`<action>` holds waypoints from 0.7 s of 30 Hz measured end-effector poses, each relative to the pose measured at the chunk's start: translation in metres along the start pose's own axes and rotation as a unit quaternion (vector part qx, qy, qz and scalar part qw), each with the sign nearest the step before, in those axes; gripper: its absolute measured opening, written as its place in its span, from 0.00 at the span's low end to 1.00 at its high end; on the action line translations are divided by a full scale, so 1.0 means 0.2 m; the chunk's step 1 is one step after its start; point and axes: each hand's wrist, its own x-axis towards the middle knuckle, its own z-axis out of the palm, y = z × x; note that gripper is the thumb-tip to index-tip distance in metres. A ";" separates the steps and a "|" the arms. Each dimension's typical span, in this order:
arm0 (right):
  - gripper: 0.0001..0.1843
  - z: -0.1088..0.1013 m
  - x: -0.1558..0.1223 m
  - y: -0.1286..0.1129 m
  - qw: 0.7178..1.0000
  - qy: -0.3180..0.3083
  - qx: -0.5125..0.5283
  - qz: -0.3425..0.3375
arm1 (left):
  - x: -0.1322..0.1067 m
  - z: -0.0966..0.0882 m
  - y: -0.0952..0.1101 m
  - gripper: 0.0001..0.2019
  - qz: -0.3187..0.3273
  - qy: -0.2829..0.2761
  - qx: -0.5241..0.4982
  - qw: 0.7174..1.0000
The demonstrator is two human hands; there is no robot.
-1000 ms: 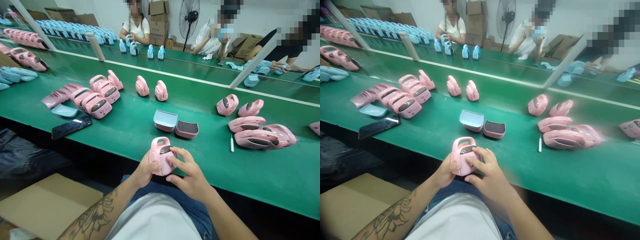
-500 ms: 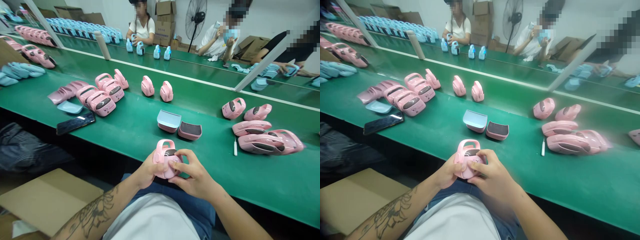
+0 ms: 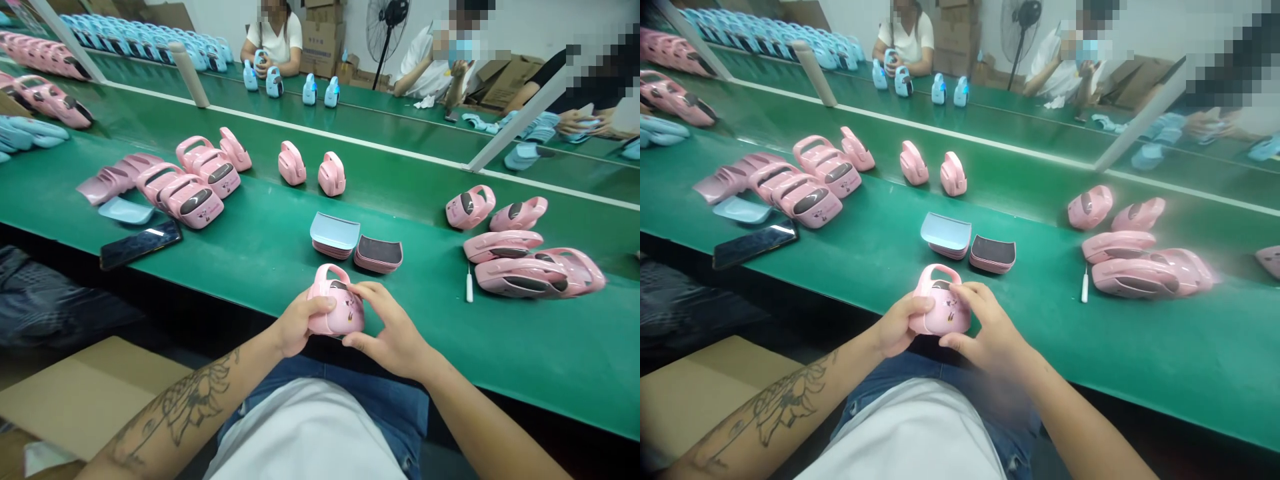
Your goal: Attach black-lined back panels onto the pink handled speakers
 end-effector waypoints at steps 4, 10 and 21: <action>0.33 0.00 0.05 0.02 1.000 -0.007 -0.006 -0.001 | 0.03 0.00 0.00 0.31 -0.019 0.047 -0.015 0.999; 0.29 0.07 0.09 0.01 1.000 0.018 -0.020 -0.010 | 0.03 -0.05 -0.01 0.28 -0.074 0.124 -0.042 0.989; 0.42 0.25 0.02 0.00 0.831 -0.060 0.479 0.275 | -0.03 -0.21 -0.03 0.34 0.074 0.018 -0.078 0.994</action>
